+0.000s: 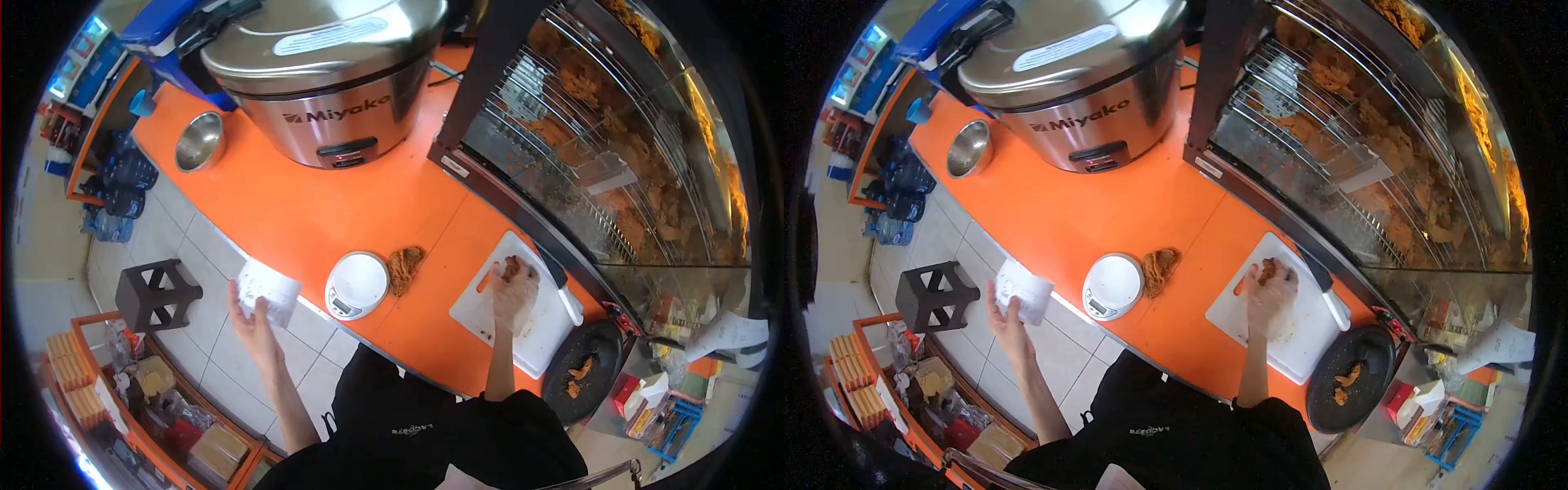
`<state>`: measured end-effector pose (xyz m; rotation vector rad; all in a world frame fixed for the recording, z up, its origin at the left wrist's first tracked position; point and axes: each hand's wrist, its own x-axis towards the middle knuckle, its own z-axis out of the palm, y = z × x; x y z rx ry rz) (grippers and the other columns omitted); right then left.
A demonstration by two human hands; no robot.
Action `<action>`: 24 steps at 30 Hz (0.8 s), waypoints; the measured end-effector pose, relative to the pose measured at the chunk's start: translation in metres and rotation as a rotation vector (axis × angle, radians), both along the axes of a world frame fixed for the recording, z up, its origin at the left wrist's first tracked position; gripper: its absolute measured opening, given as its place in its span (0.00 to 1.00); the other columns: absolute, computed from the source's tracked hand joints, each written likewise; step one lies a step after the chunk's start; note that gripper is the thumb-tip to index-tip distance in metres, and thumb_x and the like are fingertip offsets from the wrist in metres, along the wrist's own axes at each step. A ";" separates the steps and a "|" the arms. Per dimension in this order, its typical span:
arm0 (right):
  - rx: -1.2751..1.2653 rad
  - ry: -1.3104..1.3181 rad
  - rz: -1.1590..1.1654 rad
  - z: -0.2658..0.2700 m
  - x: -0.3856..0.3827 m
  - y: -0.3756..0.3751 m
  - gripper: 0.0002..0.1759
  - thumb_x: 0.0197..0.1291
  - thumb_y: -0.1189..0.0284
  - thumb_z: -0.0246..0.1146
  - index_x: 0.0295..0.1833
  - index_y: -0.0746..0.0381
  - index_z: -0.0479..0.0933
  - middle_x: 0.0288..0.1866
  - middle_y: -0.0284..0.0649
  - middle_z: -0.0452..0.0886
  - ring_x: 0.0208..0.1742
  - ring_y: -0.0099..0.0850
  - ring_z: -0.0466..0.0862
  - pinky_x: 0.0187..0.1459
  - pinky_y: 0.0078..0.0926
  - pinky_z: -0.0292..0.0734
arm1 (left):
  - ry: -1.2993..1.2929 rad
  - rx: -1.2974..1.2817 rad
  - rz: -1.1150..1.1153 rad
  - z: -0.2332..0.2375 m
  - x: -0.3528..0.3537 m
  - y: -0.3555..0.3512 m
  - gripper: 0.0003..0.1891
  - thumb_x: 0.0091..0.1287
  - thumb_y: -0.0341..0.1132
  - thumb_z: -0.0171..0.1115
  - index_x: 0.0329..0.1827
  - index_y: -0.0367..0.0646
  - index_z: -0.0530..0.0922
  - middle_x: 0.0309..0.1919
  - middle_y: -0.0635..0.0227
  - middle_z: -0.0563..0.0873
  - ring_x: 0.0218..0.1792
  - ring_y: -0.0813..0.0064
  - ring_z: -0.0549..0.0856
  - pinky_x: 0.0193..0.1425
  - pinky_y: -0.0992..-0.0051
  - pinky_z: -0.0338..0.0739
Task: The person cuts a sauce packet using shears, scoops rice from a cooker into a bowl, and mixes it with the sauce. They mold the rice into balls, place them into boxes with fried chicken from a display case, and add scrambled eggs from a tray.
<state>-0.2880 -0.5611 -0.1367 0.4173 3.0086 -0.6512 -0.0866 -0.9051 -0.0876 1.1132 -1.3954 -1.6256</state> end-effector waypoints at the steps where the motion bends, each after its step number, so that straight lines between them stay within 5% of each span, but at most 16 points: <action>1: 0.228 -0.134 -0.007 0.015 0.003 -0.005 0.26 0.58 0.56 0.62 0.60 0.56 0.75 0.69 0.52 0.65 0.67 0.47 0.69 0.64 0.43 0.67 | -0.022 -0.008 0.016 -0.001 0.001 -0.005 0.31 0.65 0.17 0.53 0.73 0.36 0.58 0.69 0.55 0.66 0.64 0.66 0.73 0.66 0.67 0.70; 2: 0.511 -0.046 -0.015 0.014 0.013 -0.019 0.27 0.62 0.50 0.56 0.62 0.53 0.75 0.72 0.51 0.62 0.70 0.44 0.66 0.67 0.46 0.63 | -0.038 -0.011 0.024 -0.003 0.001 -0.010 0.31 0.66 0.18 0.53 0.73 0.36 0.58 0.69 0.54 0.66 0.64 0.65 0.73 0.67 0.66 0.69; 3: -0.257 0.120 0.042 -0.001 0.027 -0.025 0.27 0.63 0.52 0.56 0.64 0.52 0.73 0.72 0.51 0.63 0.71 0.43 0.66 0.67 0.45 0.62 | -0.053 -0.009 0.031 -0.006 -0.001 -0.011 0.31 0.66 0.18 0.52 0.74 0.37 0.58 0.70 0.54 0.65 0.65 0.65 0.72 0.68 0.65 0.68; 5: -0.538 0.229 0.358 -0.016 0.054 -0.054 0.32 0.61 0.58 0.59 0.71 0.52 0.62 0.71 0.48 0.65 0.71 0.41 0.66 0.66 0.45 0.64 | -0.045 -0.010 -0.007 -0.008 -0.004 -0.012 0.30 0.67 0.20 0.52 0.74 0.37 0.58 0.69 0.54 0.66 0.66 0.65 0.71 0.69 0.64 0.66; 6: -0.058 0.136 0.582 -0.012 0.057 -0.083 0.40 0.59 0.63 0.63 0.75 0.53 0.54 0.70 0.47 0.66 0.70 0.40 0.67 0.64 0.45 0.68 | -0.036 -0.020 -0.032 -0.008 -0.009 -0.013 0.30 0.68 0.21 0.52 0.74 0.37 0.57 0.69 0.54 0.66 0.66 0.65 0.71 0.69 0.63 0.65; 7: -0.122 -0.151 0.665 0.004 0.048 -0.107 0.44 0.54 0.69 0.67 0.74 0.55 0.53 0.68 0.52 0.67 0.67 0.45 0.70 0.63 0.44 0.69 | -0.023 0.004 -0.059 -0.008 -0.014 -0.013 0.30 0.68 0.21 0.52 0.74 0.37 0.57 0.69 0.54 0.66 0.66 0.65 0.70 0.70 0.62 0.65; 10: -0.005 -0.287 0.560 -0.012 0.036 -0.137 0.35 0.55 0.70 0.62 0.69 0.55 0.61 0.58 0.49 0.74 0.56 0.51 0.76 0.57 0.42 0.75 | 0.023 0.015 -0.115 0.000 -0.031 -0.009 0.31 0.68 0.22 0.53 0.74 0.37 0.57 0.69 0.54 0.67 0.66 0.65 0.70 0.70 0.62 0.64; 15: -0.268 -0.220 0.542 -0.033 0.015 -0.115 0.31 0.52 0.74 0.63 0.64 0.52 0.65 0.59 0.48 0.73 0.50 0.48 0.80 0.54 0.41 0.77 | 0.010 -0.014 -0.168 -0.008 -0.046 -0.005 0.31 0.67 0.22 0.53 0.74 0.37 0.57 0.69 0.56 0.67 0.66 0.66 0.70 0.69 0.64 0.65; 16: -0.496 -0.267 0.540 -0.057 0.012 -0.103 0.29 0.51 0.75 0.62 0.61 0.51 0.66 0.60 0.47 0.72 0.52 0.45 0.79 0.53 0.41 0.76 | 0.003 -0.015 -0.175 -0.012 -0.047 -0.003 0.31 0.67 0.21 0.52 0.74 0.37 0.57 0.69 0.56 0.67 0.66 0.65 0.70 0.69 0.64 0.65; 18: -0.504 -0.069 0.721 -0.066 0.009 -0.079 0.25 0.50 0.76 0.61 0.56 0.50 0.68 0.61 0.47 0.72 0.51 0.42 0.79 0.49 0.40 0.76 | 0.019 -0.018 -0.170 -0.011 -0.056 0.000 0.31 0.67 0.21 0.52 0.74 0.37 0.57 0.69 0.56 0.67 0.66 0.65 0.70 0.69 0.64 0.65; 20: -0.630 0.047 0.649 -0.027 -0.002 -0.065 0.23 0.53 0.74 0.59 0.56 0.52 0.69 0.59 0.45 0.73 0.49 0.37 0.79 0.43 0.36 0.75 | 0.050 -0.010 -0.153 -0.008 -0.068 0.007 0.31 0.67 0.21 0.51 0.75 0.38 0.57 0.70 0.56 0.65 0.66 0.64 0.71 0.69 0.63 0.65; 24: -2.010 -0.189 0.102 0.133 -0.037 -0.076 0.25 0.58 0.67 0.56 0.62 0.57 0.67 0.57 0.41 0.73 0.50 0.27 0.75 0.39 0.22 0.71 | 0.080 0.089 -0.187 0.005 -0.082 0.011 0.32 0.67 0.22 0.50 0.75 0.40 0.56 0.71 0.56 0.62 0.67 0.62 0.70 0.70 0.60 0.66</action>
